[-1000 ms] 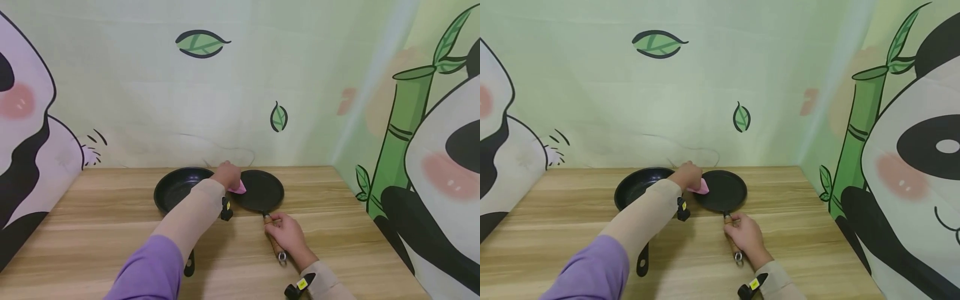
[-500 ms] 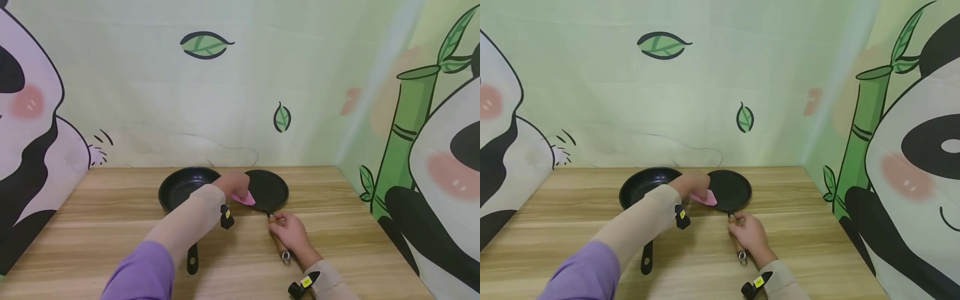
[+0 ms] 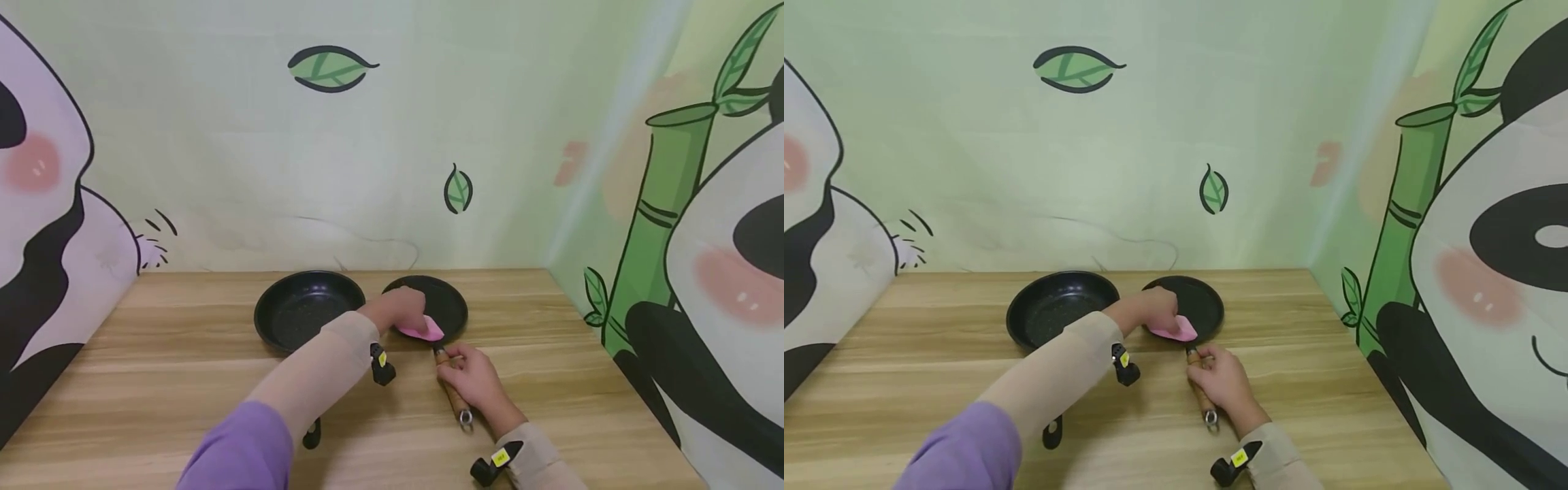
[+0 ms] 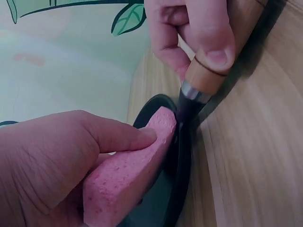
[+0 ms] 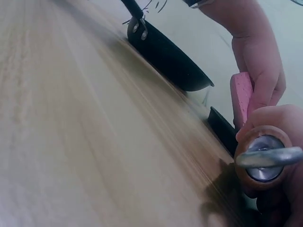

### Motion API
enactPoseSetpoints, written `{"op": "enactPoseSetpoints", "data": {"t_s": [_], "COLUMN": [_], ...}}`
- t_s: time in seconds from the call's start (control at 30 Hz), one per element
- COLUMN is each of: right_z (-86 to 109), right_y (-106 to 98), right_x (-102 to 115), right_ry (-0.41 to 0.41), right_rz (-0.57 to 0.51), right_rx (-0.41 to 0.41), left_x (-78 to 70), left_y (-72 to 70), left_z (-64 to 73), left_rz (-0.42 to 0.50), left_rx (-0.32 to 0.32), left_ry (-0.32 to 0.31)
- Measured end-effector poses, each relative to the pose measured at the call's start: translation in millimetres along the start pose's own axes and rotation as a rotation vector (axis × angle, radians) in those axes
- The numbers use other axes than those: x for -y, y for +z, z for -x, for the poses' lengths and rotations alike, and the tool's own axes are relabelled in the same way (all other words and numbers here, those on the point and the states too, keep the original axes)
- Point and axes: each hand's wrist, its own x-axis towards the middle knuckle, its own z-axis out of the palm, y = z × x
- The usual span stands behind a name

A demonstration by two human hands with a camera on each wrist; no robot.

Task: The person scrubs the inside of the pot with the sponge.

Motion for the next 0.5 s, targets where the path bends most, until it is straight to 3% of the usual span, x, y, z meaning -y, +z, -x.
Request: {"op": "enactPoseSetpoints", "data": {"t_s": [0.13,0.3,0.43,0.5], "right_z": [-2.2,-3.2,-0.8,0.8], "right_y": [0,-1,-1,1], "right_x": [3,2,2,1], "right_ry": [-0.005,-0.019,-0.015,-0.013], "right_rz": [0.024,0.032,0.011,-0.007], "right_rx": [-0.015,-0.019,-0.008,0.01], "left_x": [7.2,34.1,56.0,62.6], "left_y": [-3.3,-7.0,-5.7,-2.3], "left_z": [4.3,7.0,4.1,1.3], "left_rz": [0.023,0.021,-0.037,-0.084], "left_rx": [0.0,-0.009,-0.036,-0.069], "left_ry": [-0.015,-0.092,-0.163,-0.165]}}
